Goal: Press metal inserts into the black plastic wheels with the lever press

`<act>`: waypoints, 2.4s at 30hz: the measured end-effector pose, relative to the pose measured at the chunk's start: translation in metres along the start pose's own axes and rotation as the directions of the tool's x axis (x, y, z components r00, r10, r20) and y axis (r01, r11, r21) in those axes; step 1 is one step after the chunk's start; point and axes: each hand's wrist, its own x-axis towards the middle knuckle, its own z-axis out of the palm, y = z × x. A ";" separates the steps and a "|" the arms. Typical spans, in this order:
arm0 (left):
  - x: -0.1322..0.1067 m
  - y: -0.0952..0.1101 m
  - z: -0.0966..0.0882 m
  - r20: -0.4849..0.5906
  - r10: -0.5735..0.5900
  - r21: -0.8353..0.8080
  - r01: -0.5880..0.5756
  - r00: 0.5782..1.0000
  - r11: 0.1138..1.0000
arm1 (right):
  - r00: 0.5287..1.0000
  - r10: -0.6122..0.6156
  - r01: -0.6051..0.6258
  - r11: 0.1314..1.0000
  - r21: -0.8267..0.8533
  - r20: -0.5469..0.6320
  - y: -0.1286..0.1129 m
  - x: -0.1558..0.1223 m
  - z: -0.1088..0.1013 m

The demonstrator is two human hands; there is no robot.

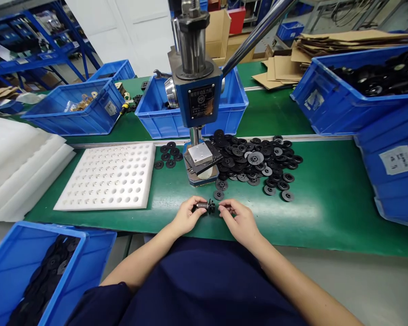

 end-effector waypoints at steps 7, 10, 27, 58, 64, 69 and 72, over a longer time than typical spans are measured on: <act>0.000 0.000 -0.001 0.010 -0.001 0.034 0.001 1.000 0.999 | 0.997 -0.009 0.008 1.000 0.023 0.071 0.000 0.003 0.002; 0.001 0.003 0.002 0.022 0.116 0.120 -0.117 0.993 0.986 | 0.997 -0.061 0.061 0.998 0.004 0.047 -0.006 0.003 -0.002; 0.001 0.003 0.003 0.089 0.278 0.204 -0.291 0.956 0.935 | 0.947 -0.236 0.282 0.936 -0.212 0.218 -0.008 0.006 -0.011; -0.010 -0.010 -0.026 -0.090 0.352 0.362 -0.298 0.932 0.883 | 0.987 -0.041 0.012 0.982 -0.189 -0.154 0.045 0.018 0.001; 0.008 0.010 -0.076 0.170 0.111 0.458 -0.178 0.979 0.871 | 0.979 -0.153 0.109 0.950 -0.291 -0.132 0.054 0.018 0.007; 0.049 0.031 -0.134 0.083 -0.104 0.461 0.055 0.991 0.886 | 0.978 -0.165 0.120 0.948 -0.295 -0.130 0.049 0.020 0.006; 0.091 0.052 -0.171 -0.035 -0.110 0.429 0.114 0.993 0.896 | 0.973 -0.197 0.155 0.942 -0.297 -0.116 0.043 0.022 0.003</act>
